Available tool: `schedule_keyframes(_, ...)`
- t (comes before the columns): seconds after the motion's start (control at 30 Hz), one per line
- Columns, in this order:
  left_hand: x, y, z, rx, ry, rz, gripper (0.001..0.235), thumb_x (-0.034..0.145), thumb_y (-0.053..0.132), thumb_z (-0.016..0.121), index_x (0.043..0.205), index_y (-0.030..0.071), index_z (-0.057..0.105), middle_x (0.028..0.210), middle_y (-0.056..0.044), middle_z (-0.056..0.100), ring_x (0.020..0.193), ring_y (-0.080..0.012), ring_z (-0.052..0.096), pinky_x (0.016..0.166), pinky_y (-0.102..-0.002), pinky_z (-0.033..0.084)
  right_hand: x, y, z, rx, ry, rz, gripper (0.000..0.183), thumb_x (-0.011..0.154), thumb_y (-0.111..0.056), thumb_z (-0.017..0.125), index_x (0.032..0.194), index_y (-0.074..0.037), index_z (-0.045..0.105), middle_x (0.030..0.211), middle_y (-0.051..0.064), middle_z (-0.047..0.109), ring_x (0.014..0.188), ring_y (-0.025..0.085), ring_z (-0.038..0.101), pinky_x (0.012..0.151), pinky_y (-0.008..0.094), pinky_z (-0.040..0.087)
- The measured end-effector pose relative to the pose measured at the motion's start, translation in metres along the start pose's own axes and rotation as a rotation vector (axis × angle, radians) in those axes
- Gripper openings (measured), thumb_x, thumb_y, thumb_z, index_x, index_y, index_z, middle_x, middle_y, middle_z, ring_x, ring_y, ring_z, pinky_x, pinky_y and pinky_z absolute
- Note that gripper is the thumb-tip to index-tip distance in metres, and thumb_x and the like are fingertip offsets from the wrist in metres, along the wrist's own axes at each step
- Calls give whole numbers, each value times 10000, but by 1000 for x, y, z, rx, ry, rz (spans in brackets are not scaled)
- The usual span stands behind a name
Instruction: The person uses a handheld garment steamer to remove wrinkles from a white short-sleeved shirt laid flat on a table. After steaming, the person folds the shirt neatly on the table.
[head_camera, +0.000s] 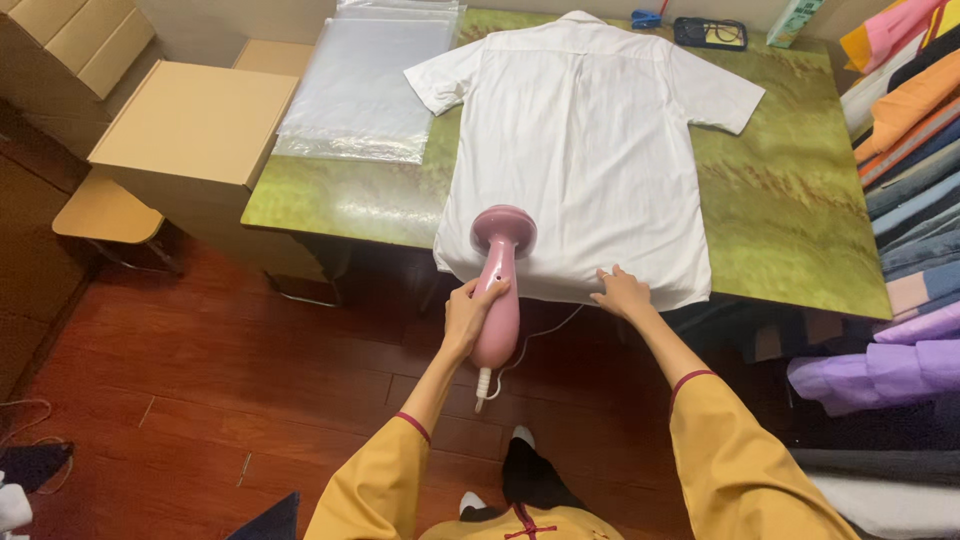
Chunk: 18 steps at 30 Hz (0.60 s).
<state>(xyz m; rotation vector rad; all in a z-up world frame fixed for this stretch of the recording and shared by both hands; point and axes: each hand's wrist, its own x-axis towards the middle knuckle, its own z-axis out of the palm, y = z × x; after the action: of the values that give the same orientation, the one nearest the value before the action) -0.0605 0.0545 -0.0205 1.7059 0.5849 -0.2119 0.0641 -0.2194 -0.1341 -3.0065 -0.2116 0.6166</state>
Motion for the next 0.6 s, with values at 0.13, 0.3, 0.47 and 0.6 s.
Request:
schedule_keyframes(0.13,31,19,12,-72,16,29,575,604,552,682,1005,141,657,953,-173,639,973,-308,579,730,-364,476,2,-9,-19,87,61,-35,461,827,-369,517,1227,-141,514,1254,183,485,1136,352,484,856,532,409)
schedule_keyframes(0.3,52,49,26,-209,25,51,565,597,538,713,1001,146,663,923,-155,639,921,-264,587,699,-341,494,13,-6,-43,301,119,-261,460,813,-329,526,1207,-91,519,1262,203,458,1138,386,467,870,525,415)
schedule_keyframes(0.47,59,77,28,-231,56,38,547,601,529,700,990,146,665,935,-154,632,932,-266,580,705,-348,492,25,-6,-72,419,119,-291,444,828,-268,532,1221,-64,501,1274,207,441,1155,381,444,932,486,380)
schedule_keyframes(0.6,91,82,25,-242,83,28,558,589,522,707,993,138,661,931,-159,625,931,-265,576,707,-354,492,41,-13,-84,520,123,-307,435,842,-283,533,1216,-65,498,1263,201,452,1165,372,431,965,468,357)
